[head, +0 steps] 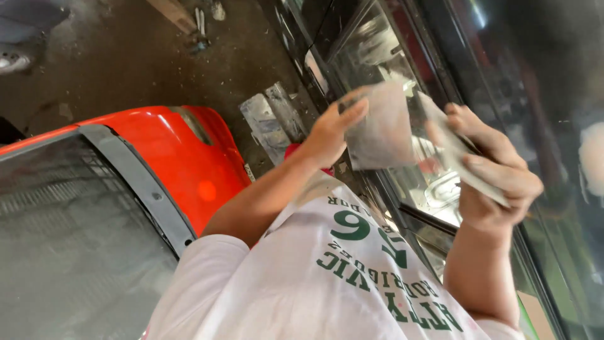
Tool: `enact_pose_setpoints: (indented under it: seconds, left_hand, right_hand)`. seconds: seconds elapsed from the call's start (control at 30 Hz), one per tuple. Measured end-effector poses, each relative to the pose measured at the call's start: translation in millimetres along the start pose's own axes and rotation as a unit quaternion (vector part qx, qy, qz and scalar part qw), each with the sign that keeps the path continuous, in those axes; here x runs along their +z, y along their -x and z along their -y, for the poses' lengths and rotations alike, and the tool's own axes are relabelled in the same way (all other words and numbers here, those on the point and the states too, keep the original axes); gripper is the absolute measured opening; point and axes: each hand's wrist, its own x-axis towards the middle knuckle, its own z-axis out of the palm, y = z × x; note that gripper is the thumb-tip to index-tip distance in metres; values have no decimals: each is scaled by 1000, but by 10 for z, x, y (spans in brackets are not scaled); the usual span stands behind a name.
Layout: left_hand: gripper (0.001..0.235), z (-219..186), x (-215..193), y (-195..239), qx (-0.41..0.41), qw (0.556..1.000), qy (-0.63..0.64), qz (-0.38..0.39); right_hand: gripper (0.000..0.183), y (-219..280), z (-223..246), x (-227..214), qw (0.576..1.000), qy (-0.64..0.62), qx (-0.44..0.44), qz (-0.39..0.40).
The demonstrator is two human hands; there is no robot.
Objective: The person applies a light-colored body filler to a black car's surface using two metal spreaders. They smooth the filler over several patches on the car's body, occasionally switching between the spreaders to work on different areas.
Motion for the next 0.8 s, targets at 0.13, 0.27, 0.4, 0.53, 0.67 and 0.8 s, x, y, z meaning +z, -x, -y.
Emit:
enact_pose_setpoints:
  seconds: [0.13,0.27,0.4,0.53,0.67,0.8]
  left_hand:
    - [31,-60,-4,-129,223,899,332,177]
    - [33,-361,15,80,373,921,97,61]
    - [41,-536,-38,219,388,921,-20,-40]
    - [31,-355,-16,127,351,920,172,27]
    - [42,15,269,62,-132,955,225,-143]
    - [47,470,337,-180,-226,945,222,-77]
  right_hand:
    - [45,-114,-168,244,996,42,26,80]
    - [31,-50,-341,409,993,98,61,-4]
    - [36,9,-314,489,974,169,149,-31]
    - [30,363,-721,271,969,111,216,-56]
    - [40,209,-763,105,918,-219,197,-266]
    - [55,-88,-604,301,903,-188,225,-313]
